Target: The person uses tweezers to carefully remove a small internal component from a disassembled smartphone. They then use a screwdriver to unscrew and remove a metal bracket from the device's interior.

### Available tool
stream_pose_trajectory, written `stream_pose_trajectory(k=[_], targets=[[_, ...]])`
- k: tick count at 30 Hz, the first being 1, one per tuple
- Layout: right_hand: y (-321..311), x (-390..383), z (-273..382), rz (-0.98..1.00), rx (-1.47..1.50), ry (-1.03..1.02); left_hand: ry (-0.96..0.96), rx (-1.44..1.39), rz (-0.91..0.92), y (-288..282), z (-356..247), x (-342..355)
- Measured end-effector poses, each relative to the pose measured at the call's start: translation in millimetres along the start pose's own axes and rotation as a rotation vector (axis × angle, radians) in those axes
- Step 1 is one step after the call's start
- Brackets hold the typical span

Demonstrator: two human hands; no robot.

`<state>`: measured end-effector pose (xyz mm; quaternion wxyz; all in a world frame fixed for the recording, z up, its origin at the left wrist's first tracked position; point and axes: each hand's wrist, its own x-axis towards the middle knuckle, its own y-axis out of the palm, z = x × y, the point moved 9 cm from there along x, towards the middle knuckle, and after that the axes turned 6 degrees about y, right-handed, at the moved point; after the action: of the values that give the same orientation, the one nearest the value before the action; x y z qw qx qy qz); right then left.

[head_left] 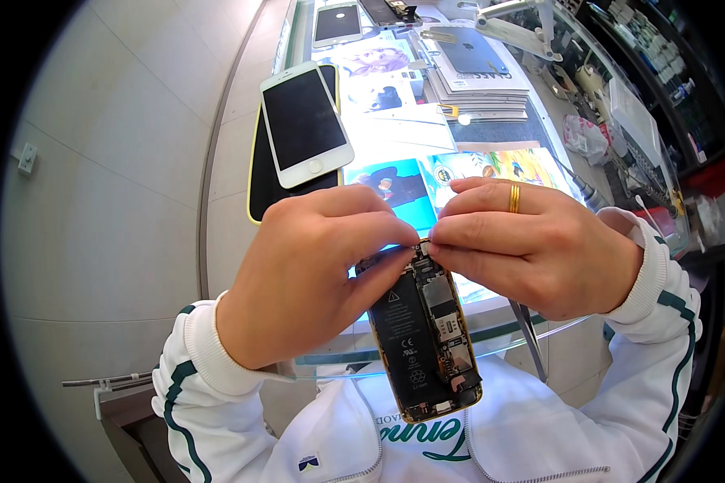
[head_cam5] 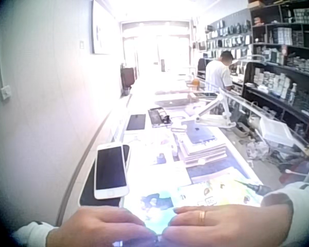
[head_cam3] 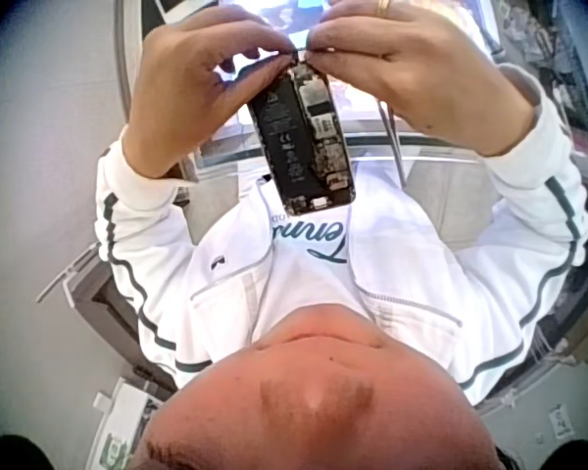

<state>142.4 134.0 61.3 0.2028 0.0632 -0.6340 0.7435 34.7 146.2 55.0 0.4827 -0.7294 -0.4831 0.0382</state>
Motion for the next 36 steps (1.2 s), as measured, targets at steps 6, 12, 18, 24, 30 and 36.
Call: stream_pose_trajectory(k=[6,12,18,24,30,36], targets=[[0,0,0,-0.004,0.009,-0.009,0.035,0.059,-0.008,2,-3,-1],[0,0,0,-0.004,0.011,-0.009,0.180,0.208,-0.030,-1,-16,-2],[-1,0,0,-0.008,0.012,-0.008,0.185,0.228,-0.016,-1,-15,-3],[0,0,0,-0.010,0.010,-0.005,0.104,0.196,-0.011,-6,-16,-9],[-1,2,-1,0.013,0.030,0.006,0.076,0.243,-0.051,-4,-23,-19],[-2,4,0,0.023,0.015,-0.004,0.066,0.251,-0.068,0,-24,-26]])
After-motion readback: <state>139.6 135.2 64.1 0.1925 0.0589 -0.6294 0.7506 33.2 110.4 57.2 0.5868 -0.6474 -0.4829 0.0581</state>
